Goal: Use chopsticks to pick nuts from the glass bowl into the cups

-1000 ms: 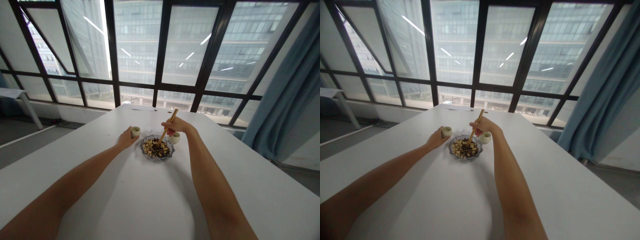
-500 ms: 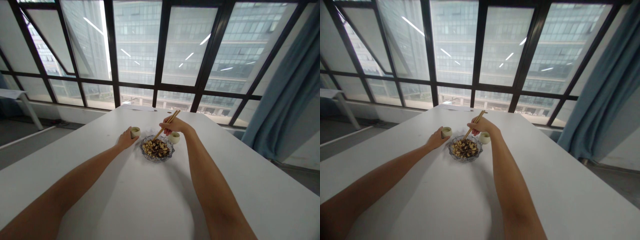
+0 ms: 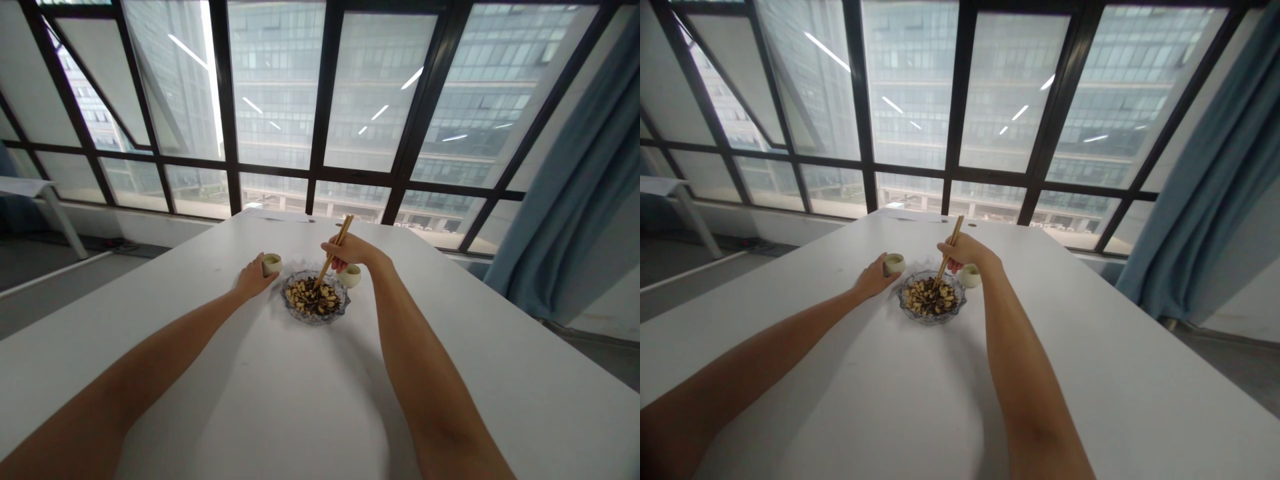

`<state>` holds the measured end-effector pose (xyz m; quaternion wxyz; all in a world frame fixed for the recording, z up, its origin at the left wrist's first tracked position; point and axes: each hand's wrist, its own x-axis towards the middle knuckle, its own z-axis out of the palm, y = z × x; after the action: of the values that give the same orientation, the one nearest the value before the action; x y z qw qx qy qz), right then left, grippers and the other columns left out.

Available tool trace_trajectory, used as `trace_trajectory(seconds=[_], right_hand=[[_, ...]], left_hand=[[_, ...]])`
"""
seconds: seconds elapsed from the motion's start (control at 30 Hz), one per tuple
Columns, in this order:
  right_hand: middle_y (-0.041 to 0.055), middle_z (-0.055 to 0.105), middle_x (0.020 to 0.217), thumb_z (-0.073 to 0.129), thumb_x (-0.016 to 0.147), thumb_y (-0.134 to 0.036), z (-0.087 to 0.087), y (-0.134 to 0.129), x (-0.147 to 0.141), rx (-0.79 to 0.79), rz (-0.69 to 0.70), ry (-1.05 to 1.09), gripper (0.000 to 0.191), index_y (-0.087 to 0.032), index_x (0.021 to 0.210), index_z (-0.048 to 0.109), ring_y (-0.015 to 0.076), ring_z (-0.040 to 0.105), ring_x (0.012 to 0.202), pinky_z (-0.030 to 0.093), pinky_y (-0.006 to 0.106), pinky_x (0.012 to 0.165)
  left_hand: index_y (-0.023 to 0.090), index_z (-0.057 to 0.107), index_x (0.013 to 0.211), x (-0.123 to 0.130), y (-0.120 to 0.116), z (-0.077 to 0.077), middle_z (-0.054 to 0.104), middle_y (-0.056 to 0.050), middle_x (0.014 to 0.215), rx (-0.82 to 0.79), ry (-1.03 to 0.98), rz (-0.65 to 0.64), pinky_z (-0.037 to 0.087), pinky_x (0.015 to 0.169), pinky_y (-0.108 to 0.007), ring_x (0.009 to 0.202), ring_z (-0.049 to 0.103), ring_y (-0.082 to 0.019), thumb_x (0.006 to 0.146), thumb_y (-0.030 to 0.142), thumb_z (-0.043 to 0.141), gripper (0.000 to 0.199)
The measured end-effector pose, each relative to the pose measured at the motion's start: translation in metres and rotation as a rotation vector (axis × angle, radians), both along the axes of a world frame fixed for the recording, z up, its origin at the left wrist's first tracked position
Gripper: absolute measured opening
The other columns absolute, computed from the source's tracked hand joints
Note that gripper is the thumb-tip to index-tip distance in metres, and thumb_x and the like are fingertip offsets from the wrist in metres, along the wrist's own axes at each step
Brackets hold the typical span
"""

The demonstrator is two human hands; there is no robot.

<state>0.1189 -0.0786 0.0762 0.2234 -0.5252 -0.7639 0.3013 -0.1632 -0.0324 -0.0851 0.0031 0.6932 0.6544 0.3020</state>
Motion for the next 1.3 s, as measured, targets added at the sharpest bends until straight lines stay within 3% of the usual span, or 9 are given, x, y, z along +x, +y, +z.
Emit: trace_trajectory(seconds=[0.23,0.4,0.7,1.3], right_hand=[[-0.0007,0.059,0.047,0.072,0.089,-0.048,0.006,-0.006,0.006,0.23,0.076,-0.026,0.044,-0.017,0.062,0.058,0.0095,0.054,0.04,0.044,0.021,0.041],[0.002,0.063,0.052,0.066,0.094,-0.044,0.016,-0.014,0.008,0.326,0.045,0.014,0.043,-0.016,0.063,0.059,0.0098,0.056,0.041,0.046,0.021,0.043],[0.0043,0.067,0.053,0.06,0.098,-0.024,0.022,-0.024,0.003,0.23,-0.004,-0.044,0.037,-0.016,0.062,0.057,0.0108,0.06,0.04,0.047,0.02,0.041],[0.0055,0.069,0.053,0.076,0.088,-0.033,0.037,-0.037,0.019,0.186,0.002,-0.024,0.036,-0.016,0.06,0.061,0.0122,0.063,0.042,0.048,0.019,0.04]], left_hand=[[0.018,0.034,0.153,0.0,0.001,-0.001,0.056,-0.018,0.147,0.006,-0.005,-0.003,0.046,0.104,-0.041,0.129,0.059,-0.033,0.087,0.052,0.067,0.082],[0.017,0.034,0.153,-0.001,0.002,-0.002,0.056,-0.019,0.146,0.0,-0.003,-0.009,0.046,0.104,-0.04,0.128,0.059,-0.033,0.087,0.054,0.066,0.082],[0.015,0.034,0.152,-0.002,0.0,-0.001,0.055,-0.018,0.147,-0.004,-0.001,-0.013,0.046,0.104,-0.039,0.13,0.058,-0.032,0.088,0.053,0.065,0.081],[0.016,0.034,0.153,-0.005,0.001,-0.004,0.058,-0.018,0.144,0.001,-0.01,-0.002,0.046,0.104,-0.039,0.128,0.06,-0.033,0.087,0.055,0.066,0.083]])
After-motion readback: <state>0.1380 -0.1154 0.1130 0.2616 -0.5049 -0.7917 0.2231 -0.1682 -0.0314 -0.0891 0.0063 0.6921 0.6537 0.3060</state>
